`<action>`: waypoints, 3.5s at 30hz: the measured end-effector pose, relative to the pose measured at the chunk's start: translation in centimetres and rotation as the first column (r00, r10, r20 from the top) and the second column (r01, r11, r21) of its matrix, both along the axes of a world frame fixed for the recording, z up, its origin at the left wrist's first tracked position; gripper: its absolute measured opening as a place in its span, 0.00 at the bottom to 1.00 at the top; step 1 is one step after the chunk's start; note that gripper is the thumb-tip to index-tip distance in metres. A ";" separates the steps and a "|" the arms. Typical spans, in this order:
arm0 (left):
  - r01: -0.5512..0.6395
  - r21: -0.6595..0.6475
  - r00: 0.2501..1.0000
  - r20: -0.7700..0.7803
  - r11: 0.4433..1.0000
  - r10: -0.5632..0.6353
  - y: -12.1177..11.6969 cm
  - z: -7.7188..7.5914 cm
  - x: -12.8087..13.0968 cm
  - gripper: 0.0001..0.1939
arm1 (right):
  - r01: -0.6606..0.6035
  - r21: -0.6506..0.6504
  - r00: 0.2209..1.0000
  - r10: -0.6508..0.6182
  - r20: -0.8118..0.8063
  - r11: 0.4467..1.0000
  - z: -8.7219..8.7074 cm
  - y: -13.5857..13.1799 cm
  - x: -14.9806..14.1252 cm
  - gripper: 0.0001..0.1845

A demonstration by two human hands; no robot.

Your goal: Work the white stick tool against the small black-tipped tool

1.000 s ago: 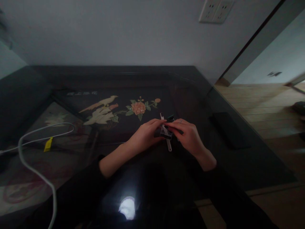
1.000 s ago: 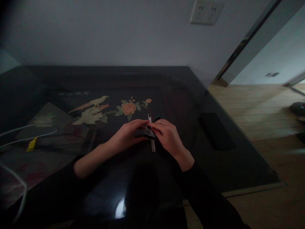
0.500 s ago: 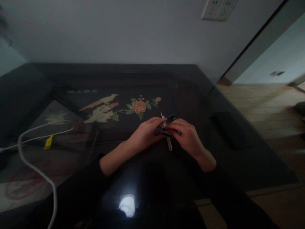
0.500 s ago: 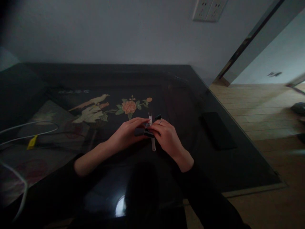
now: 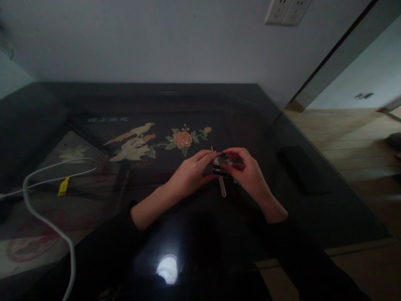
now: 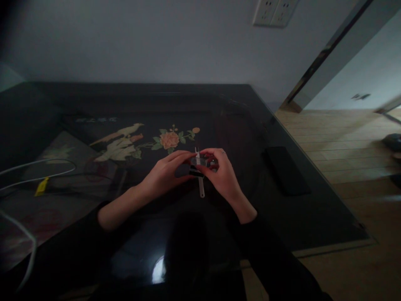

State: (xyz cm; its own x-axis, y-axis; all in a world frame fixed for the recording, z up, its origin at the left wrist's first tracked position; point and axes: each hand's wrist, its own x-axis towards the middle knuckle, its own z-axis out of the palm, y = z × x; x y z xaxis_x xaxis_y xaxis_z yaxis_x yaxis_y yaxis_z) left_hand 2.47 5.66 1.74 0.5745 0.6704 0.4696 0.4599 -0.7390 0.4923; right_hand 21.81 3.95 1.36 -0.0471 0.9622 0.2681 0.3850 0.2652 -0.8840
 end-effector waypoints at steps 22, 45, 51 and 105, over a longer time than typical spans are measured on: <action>0.006 0.028 0.999 0.034 1.000 -0.007 -0.2 -0.2 0.1 0.27 | -0.070 -0.103 0.982 0.050 -0.184 0.992 -1.0 0.2 -0.1 0.12; -0.061 -0.059 0.995 0.072 0.996 0.065 0.4 0.0 -0.1 0.22 | -0.185 0.142 0.936 0.131 0.326 0.972 -0.4 0.0 0.3 0.28; -0.035 -0.055 0.997 0.063 0.998 0.038 0.4 -0.3 -0.1 0.22 | -0.215 0.201 0.915 0.125 0.385 0.956 -0.1 0.0 0.3 0.26; 0.049 -0.038 0.915 -0.398 0.998 -0.060 -3.3 -2.8 -0.4 0.26 | 0.133 -0.320 0.447 0.231 0.864 0.938 1.8 -1.7 0.6 0.06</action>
State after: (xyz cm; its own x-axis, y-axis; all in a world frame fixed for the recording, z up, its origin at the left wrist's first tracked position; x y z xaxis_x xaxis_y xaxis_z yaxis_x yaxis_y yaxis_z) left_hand 2.09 2.40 -1.04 0.7465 0.6417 0.1759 0.5815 -0.7577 0.2963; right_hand 22.38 2.20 3.13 -0.1303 0.9609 -0.2443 0.9894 0.1100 -0.0953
